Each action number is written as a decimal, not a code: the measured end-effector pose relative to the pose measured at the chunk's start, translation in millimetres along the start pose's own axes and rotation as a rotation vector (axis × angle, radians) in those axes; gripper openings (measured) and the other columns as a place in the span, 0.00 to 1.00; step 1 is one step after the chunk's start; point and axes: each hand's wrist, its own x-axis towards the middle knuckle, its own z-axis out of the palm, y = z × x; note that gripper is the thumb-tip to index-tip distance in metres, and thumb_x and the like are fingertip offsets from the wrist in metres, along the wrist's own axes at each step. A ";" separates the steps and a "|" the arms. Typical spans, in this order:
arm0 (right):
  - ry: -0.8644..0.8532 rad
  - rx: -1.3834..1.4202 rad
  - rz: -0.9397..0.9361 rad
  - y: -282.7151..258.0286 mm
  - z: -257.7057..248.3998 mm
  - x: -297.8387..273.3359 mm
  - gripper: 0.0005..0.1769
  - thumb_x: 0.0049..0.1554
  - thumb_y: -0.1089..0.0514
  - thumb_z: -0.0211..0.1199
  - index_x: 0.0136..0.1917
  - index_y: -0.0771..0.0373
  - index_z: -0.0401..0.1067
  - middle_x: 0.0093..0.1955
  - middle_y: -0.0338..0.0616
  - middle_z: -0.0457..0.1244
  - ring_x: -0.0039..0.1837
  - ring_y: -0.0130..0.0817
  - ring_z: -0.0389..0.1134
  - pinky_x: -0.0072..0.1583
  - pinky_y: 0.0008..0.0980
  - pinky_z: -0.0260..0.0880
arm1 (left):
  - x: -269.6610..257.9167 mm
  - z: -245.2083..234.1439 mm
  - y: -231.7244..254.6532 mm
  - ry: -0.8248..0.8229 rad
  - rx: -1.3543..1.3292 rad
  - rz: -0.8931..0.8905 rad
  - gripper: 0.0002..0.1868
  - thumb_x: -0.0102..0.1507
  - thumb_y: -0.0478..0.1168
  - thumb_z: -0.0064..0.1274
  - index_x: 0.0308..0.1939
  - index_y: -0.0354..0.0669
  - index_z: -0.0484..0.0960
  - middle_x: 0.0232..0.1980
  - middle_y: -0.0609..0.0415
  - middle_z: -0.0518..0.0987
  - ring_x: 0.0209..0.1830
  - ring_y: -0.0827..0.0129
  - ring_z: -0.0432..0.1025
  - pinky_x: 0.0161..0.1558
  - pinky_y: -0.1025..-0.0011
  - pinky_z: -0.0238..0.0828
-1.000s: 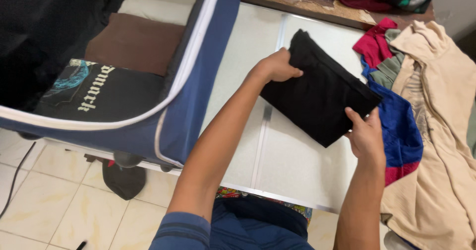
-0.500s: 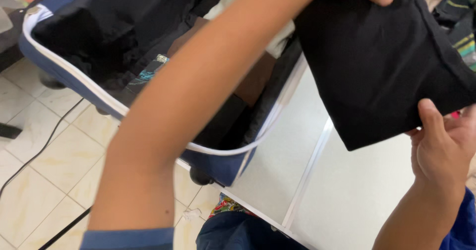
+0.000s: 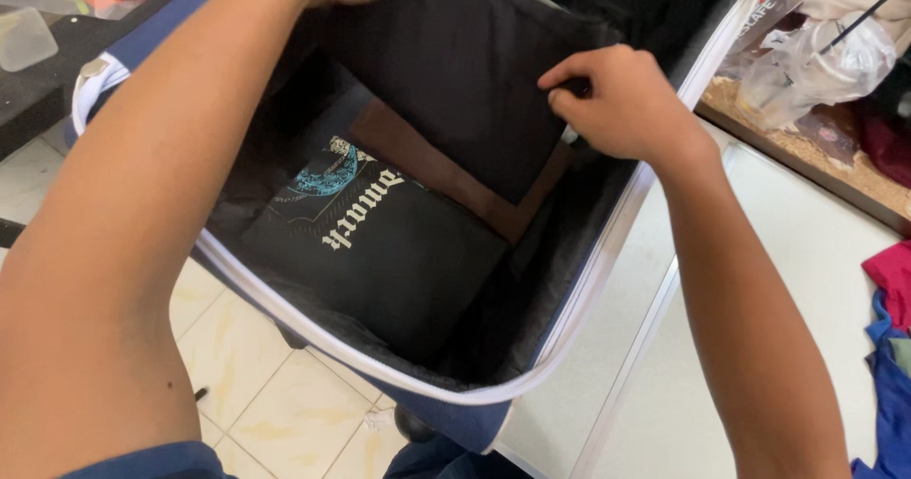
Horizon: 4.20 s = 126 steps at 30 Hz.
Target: The person folds a black garment and places it into a blue suitcase. They then unfold a beige t-shirt, smooth it out on the table, and fold it neatly. The person handles the clothes by hand, arranging them for packing.
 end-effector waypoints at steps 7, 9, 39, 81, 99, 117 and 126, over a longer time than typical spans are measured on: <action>-0.681 -0.273 0.255 3.4 29.9 35.3 0.27 0.59 0.54 0.56 0.72 0.49 0.70 0.61 0.43 0.73 0.67 0.40 0.71 0.70 0.40 0.65 | 18.3 58.0 -21.3 -0.337 0.244 -0.090 0.33 0.72 0.59 0.37 0.71 0.37 0.65 0.70 0.40 0.71 0.63 0.43 0.71 0.56 0.48 0.73; -0.824 -0.342 0.294 -3.1 33.8 40.1 0.29 0.60 0.54 0.55 0.75 0.46 0.66 0.65 0.40 0.71 0.71 0.39 0.68 0.73 0.41 0.62 | 25.0 72.5 -31.0 -0.396 0.250 -0.110 0.33 0.73 0.59 0.36 0.71 0.36 0.67 0.72 0.39 0.70 0.66 0.44 0.69 0.58 0.48 0.72; 0.024 -0.453 0.064 21.4 42.4 7.2 0.12 0.55 0.57 0.61 0.51 0.62 0.79 0.50 0.53 0.69 0.50 0.53 0.72 0.51 0.49 0.72 | 14.1 149.3 -30.3 -0.220 0.494 0.028 0.48 0.65 0.73 0.29 0.81 0.56 0.36 0.84 0.47 0.29 0.81 0.35 0.28 0.70 0.24 0.26; -0.350 -0.474 0.284 3.7 45.8 9.0 0.17 0.58 0.51 0.62 0.61 0.46 0.77 0.53 0.44 0.71 0.54 0.47 0.73 0.55 0.46 0.75 | -8.7 188.1 45.3 -0.489 0.566 0.353 0.44 0.62 0.75 0.31 0.80 0.77 0.39 0.85 0.54 0.23 0.79 0.32 0.19 0.70 0.26 0.16; -0.946 -0.777 0.414 16.6 67.5 27.1 0.40 0.60 0.52 0.53 0.80 0.20 0.51 0.80 0.27 0.54 0.79 0.58 0.46 0.71 0.50 0.62 | 72.5 166.7 -70.2 -0.006 0.850 0.124 0.37 0.70 0.68 0.25 0.81 0.67 0.43 0.81 0.35 0.47 0.76 0.24 0.45 0.62 0.21 0.48; -0.945 -0.668 0.253 23.9 73.7 32.3 0.24 0.63 0.42 0.57 0.68 0.51 0.76 0.67 0.47 0.69 0.72 0.54 0.64 0.76 0.51 0.48 | 9.4 74.0 -52.7 -0.683 0.113 -0.516 0.42 0.71 0.44 0.45 0.83 0.39 0.42 0.80 0.27 0.53 0.73 0.36 0.64 0.66 0.39 0.71; -0.918 -0.650 0.297 18.6 67.2 27.0 0.24 0.64 0.41 0.56 0.69 0.50 0.75 0.68 0.49 0.66 0.74 0.57 0.58 0.77 0.53 0.46 | 21.2 74.6 -59.6 -0.728 0.376 -0.507 0.45 0.68 0.50 0.48 0.84 0.52 0.41 0.79 0.42 0.68 0.78 0.58 0.64 0.74 0.39 0.57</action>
